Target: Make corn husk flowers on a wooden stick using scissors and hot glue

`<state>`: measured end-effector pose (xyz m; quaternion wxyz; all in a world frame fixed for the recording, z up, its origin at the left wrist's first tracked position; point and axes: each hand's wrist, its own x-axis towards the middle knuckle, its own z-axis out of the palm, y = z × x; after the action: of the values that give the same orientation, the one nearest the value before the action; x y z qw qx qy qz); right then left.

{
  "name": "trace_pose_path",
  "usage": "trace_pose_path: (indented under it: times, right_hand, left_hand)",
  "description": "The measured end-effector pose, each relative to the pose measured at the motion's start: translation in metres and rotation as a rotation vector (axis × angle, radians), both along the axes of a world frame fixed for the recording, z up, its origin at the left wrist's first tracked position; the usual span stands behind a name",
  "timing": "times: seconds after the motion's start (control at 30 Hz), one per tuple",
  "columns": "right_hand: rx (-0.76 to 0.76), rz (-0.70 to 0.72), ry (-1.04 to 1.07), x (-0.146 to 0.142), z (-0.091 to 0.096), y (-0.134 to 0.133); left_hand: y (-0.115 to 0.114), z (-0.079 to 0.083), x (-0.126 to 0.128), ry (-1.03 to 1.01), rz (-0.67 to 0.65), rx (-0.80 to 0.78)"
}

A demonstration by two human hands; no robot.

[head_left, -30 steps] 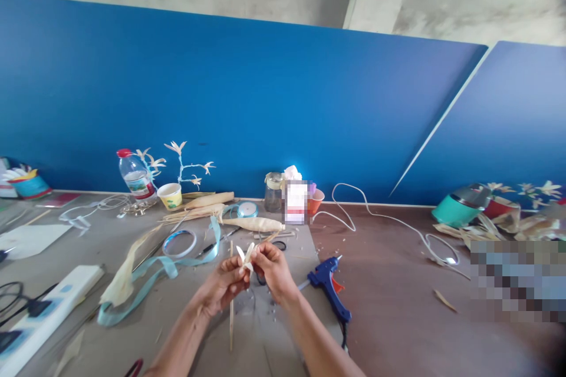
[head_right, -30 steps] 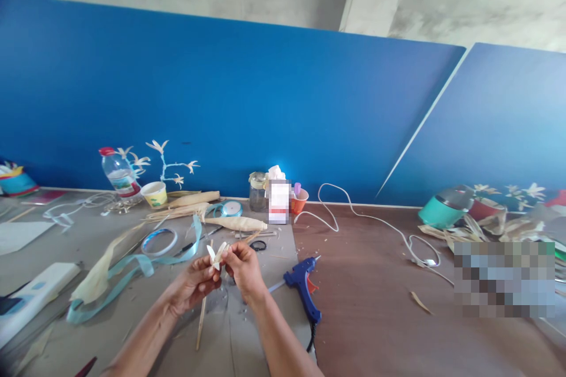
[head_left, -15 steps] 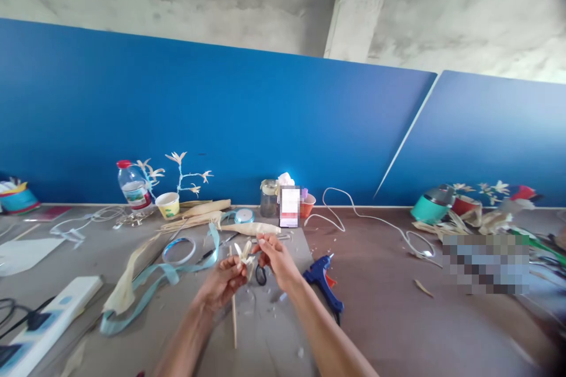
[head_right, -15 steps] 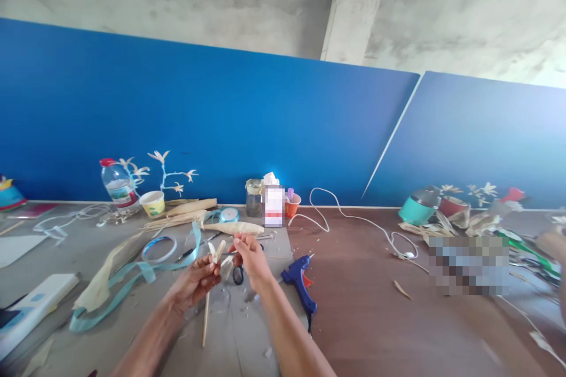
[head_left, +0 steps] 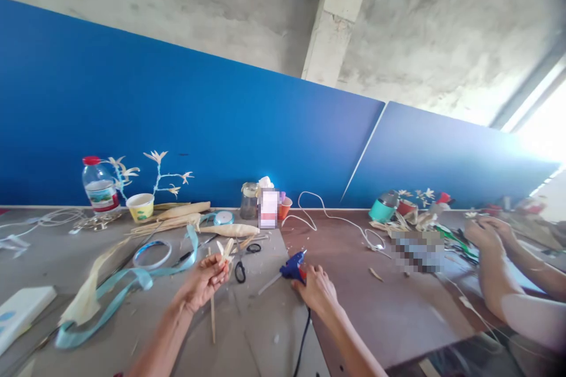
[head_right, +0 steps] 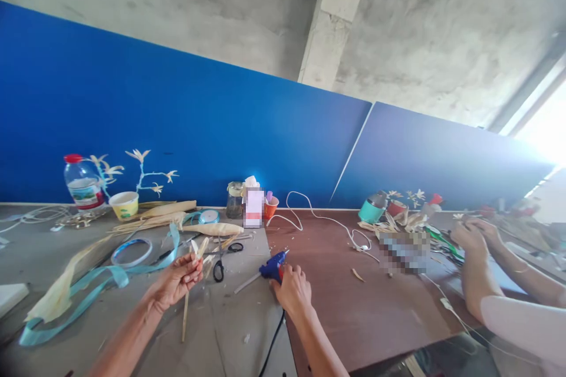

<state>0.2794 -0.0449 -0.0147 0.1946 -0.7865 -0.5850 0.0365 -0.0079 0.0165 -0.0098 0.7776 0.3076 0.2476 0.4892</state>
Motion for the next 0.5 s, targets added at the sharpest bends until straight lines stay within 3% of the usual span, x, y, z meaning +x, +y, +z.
trace_pose_path:
  times: [0.3,0.4,0.5]
  right_hand:
    - [-0.116,0.049,-0.009,-0.006,-0.008,0.005]
    - [0.052,0.019,0.088,-0.001,-0.013,0.003]
    - [0.378,0.1,0.355,-0.001,-0.008,-0.004]
  left_hand:
    - [-0.005,0.007,0.0,-0.009,0.029,-0.008]
    - [-0.006,0.007,-0.001,-0.024,0.029,-0.008]
    - [-0.005,0.006,0.0,-0.031,0.021,0.022]
